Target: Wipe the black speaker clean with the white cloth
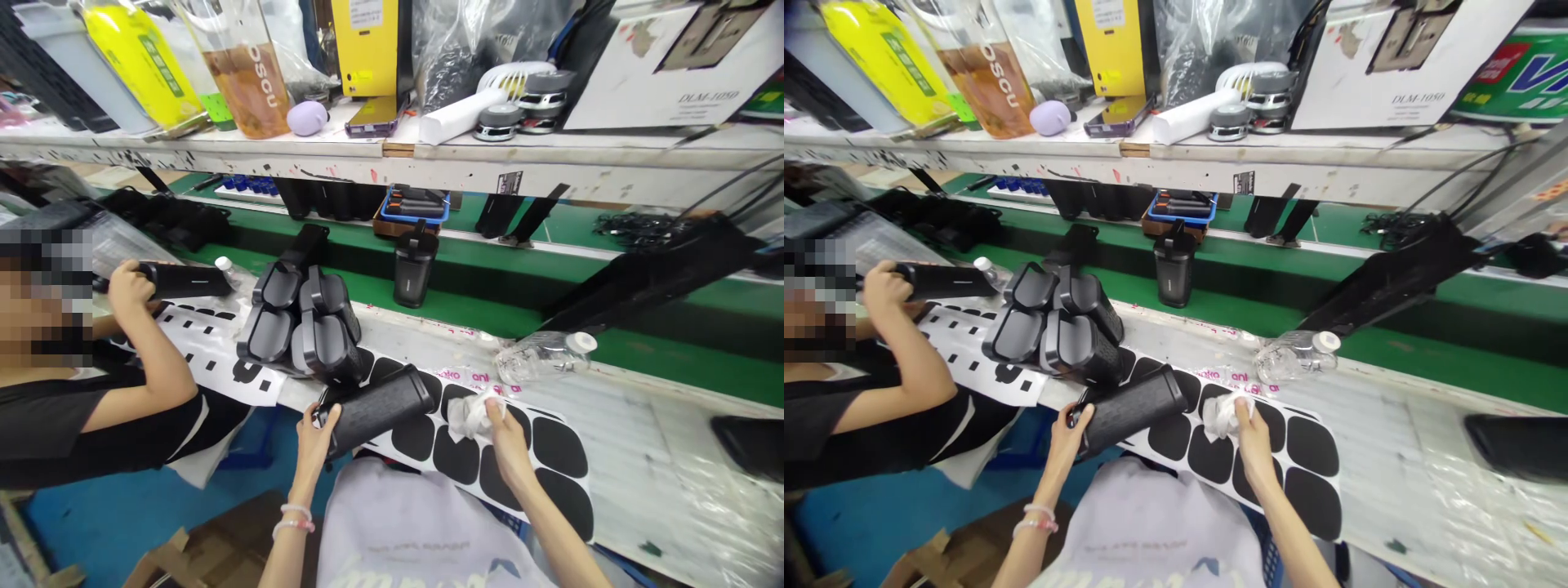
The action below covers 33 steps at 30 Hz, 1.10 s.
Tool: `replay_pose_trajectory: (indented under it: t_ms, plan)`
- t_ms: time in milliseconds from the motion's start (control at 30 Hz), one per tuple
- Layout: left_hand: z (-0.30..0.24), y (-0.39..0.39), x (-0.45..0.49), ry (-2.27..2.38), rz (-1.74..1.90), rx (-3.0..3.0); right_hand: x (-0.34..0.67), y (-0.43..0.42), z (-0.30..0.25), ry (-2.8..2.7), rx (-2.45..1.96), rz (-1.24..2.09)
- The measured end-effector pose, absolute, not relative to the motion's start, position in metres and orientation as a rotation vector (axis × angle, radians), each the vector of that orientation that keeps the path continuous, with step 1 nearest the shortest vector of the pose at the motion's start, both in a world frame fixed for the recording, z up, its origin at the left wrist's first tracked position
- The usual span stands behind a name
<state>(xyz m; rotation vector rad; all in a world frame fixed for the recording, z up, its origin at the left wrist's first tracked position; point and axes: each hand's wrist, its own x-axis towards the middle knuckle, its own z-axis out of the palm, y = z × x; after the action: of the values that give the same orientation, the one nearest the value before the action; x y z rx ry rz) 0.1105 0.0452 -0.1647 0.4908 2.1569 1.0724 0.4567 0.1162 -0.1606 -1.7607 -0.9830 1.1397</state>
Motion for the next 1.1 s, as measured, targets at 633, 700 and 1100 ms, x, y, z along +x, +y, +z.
replay_pose_trajectory:
  t_ms: [633,700,1100]
  plan:
    - [-0.145,0.056,0.165,1.834,1.325,0.853,0.452,0.124,-0.157,-0.768,-1.533,1.116]
    - [-0.144,0.060,0.166,1.865,1.286,0.953,0.440,0.114,-0.148,-0.908,-1.546,1.062]
    - [-0.097,0.063,0.192,1.997,1.159,1.258,0.423,0.099,-0.136,-1.838,-1.499,0.766]
